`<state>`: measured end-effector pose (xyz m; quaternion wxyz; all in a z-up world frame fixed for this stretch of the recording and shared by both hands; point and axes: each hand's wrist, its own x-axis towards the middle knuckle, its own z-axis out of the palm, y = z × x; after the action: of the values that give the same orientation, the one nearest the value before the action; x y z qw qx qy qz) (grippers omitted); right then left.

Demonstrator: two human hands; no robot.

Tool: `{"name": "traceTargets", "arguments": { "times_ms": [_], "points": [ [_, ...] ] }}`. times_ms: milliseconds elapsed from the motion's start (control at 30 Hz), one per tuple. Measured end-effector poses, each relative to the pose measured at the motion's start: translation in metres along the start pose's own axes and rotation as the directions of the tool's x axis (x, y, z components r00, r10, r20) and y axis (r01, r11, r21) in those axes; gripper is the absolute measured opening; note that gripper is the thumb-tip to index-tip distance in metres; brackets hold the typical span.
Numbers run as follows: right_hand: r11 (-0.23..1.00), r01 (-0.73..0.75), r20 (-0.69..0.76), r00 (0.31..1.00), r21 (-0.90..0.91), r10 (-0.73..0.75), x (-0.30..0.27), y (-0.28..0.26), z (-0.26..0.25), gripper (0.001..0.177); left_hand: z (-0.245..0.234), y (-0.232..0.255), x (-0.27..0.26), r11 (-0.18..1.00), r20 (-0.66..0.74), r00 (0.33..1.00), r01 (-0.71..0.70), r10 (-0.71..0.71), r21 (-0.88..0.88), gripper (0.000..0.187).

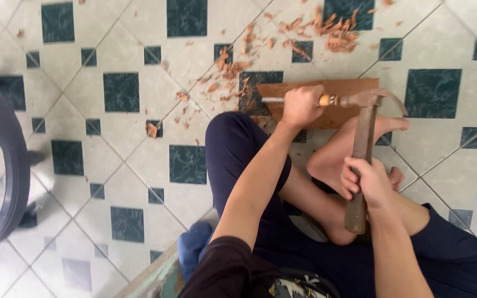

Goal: Carving a piece of wood using a hammer and a chisel while sitting on the floor.

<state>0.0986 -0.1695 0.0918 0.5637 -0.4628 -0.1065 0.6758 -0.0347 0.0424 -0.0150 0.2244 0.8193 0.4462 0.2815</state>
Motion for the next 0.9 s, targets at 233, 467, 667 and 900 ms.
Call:
{"name": "traceTargets", "arguments": {
  "times_ms": [233, 467, 667, 900],
  "points": [
    [0.907, 0.055, -0.095, 0.990, -0.417, -0.104, -0.015, -0.021, 0.072, 0.032, 0.005, -0.015, 0.003, 0.993, 0.044, 0.993, 0.105, -0.107, 0.051, 0.017],
    [0.970, 0.118, -0.181, 0.971, -0.214, -0.158, -0.044, 0.007, -0.024, 0.038, -0.049, 0.054, 0.000, 0.996, 0.163, 0.984, -0.055, 0.065, -0.065, 0.015],
    [0.875, 0.177, -0.487, 0.773, -0.451, -0.407, -0.107, -0.047, -0.088, 0.038, -0.077, 0.070, 0.018, 0.983, 0.018, 0.988, -0.152, 0.154, -0.103, 0.026],
    [0.050, -0.262, -0.206, 0.611, -0.964, -0.765, -0.072, -0.059, -0.202, 0.039, -0.074, -0.016, 0.023, 0.786, 0.450, 0.879, -0.165, -0.156, 0.595, 0.133]
  ]
}}
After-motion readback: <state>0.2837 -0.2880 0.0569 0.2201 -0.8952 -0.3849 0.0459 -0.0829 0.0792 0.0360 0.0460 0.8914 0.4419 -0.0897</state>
